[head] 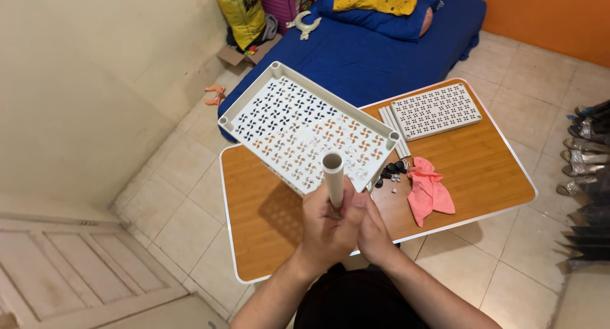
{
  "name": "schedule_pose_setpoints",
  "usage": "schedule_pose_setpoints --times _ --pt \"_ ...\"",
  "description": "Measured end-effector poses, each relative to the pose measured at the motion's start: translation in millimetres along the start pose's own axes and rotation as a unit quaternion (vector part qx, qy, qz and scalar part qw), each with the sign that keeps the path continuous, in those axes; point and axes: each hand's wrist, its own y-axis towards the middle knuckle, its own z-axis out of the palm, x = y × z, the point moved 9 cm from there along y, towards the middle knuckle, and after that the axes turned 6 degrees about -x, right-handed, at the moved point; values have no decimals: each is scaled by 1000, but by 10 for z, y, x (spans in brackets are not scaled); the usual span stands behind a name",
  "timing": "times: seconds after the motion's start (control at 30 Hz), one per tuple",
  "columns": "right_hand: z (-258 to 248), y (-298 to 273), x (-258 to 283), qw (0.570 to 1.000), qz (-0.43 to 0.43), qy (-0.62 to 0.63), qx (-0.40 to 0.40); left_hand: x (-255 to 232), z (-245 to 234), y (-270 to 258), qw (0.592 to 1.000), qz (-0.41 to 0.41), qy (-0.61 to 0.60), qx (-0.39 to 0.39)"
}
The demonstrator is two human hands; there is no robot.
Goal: The person assembles a white plastic shoe rack by inserting vertical poles into perforated trays and securing them with black plastic feet. They wipe the components with a pink cloth during assembly and stack the trays to form a multi-tiered unit.
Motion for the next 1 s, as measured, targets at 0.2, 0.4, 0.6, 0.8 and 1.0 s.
schedule_pose_setpoints --times 0.2,0.4,0.6,0.8,1.0 --pt "-39 1 19 999 18 -21 -17 71 57 95 999 14 16 45" --pt "-127 4 -143 993 78 -87 -24 166 61 150 992 -36 -11 117" --pt "-160 -26 -159 997 30 -62 17 177 126 151 978 -42 -54 197" --pt "-235 -24 -221 998 61 -31 -16 197 117 135 978 -24 -36 206" --pt "-244 -35 -166 998 69 -2 -9 310 69 73 980 -59 -46 183"
